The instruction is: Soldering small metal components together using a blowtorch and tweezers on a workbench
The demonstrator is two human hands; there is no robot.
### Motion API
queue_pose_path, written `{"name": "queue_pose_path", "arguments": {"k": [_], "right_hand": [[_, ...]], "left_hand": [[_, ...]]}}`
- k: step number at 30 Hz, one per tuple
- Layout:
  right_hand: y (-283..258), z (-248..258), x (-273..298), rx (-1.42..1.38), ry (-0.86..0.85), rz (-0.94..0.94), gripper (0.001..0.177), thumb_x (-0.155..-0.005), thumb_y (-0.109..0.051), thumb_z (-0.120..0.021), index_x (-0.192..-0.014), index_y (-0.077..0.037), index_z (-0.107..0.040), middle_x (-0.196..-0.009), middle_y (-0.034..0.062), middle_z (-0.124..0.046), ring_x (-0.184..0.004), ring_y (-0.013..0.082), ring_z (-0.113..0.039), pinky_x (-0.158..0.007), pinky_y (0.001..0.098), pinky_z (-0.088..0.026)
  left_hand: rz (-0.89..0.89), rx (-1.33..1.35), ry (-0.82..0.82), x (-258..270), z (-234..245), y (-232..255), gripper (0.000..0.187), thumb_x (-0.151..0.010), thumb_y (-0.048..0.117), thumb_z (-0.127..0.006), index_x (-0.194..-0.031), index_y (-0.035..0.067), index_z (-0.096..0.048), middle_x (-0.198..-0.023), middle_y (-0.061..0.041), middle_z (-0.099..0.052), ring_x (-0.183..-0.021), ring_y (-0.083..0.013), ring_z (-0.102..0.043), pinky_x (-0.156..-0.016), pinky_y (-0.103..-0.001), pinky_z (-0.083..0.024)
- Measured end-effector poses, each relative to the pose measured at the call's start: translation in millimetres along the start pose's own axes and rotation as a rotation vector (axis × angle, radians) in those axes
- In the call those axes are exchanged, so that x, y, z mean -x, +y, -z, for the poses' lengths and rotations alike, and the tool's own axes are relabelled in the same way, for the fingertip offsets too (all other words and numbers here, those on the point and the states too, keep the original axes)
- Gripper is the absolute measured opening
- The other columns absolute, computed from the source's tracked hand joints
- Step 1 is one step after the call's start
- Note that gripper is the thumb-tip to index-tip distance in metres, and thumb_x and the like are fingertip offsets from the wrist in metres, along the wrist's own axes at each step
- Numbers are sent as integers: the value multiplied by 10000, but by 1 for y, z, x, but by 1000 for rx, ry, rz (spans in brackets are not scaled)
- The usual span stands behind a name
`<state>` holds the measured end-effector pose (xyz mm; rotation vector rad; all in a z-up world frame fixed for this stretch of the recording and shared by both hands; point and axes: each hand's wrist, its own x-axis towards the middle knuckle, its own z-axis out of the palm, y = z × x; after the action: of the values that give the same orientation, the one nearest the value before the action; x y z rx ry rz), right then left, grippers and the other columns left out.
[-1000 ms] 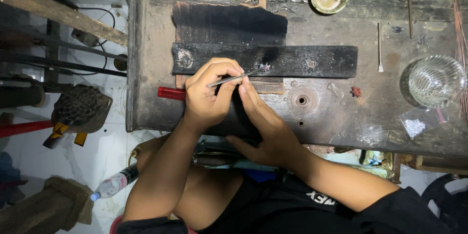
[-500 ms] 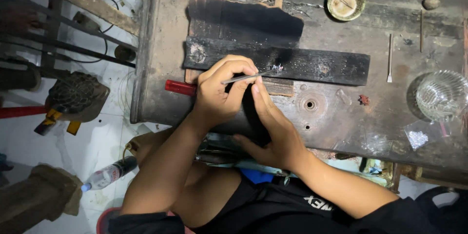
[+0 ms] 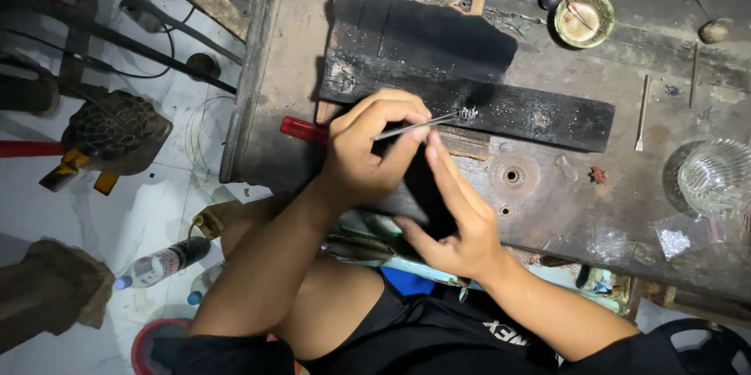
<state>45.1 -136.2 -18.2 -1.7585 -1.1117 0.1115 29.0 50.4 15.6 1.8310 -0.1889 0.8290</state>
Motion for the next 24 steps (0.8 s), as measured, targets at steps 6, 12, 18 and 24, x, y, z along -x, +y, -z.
{"name": "queue_pose_path", "arguments": {"k": [6, 12, 18, 24], "right_hand": [[13, -6, 13, -43, 370, 285, 144, -764, -130, -821, -719, -18, -741, -671, 96, -714, -564, 289, -699, -508, 389, -573], [-27, 11, -5, 10, 141, 457, 320, -923, -124, -598, -619, -28, -574, -568, 74, -554, -478, 235, -575, -479, 295, -455], [-34, 5, 23, -50, 71, 393, 293, -907, -100, -611, -625, -41, -557, -564, 78, -545, -455, 237, -558, -466, 300, -468], [-36, 10, 84, -88, 105, 150, 282, -874, -63, -624, -608, -25, -536, -550, 93, -535, -422, 238, -513, -435, 309, -451]], "left_hand": [[-8, 93, -134, 20, 2, 11, 59, -856, -24, -707, -860, 23, -673, -838, -149, -734, -747, -397, -720, -671, -483, -585], [17, -208, -320, 44, -6, 16, 89, -883, -27, -677, -856, 23, -609, -862, -87, -635, -854, -307, -533, -805, -398, -489], [-267, -320, -223, 27, 30, 32, 159, -1005, 116, -731, -1036, -28, -670, -948, -137, -661, -804, -294, -655, -773, -398, -551], [-75, -123, 1050, -10, 174, -14, 57, -1023, 90, -559, -973, 69, -577, -741, 10, -327, -619, -87, -282, -509, -257, -178]]}}
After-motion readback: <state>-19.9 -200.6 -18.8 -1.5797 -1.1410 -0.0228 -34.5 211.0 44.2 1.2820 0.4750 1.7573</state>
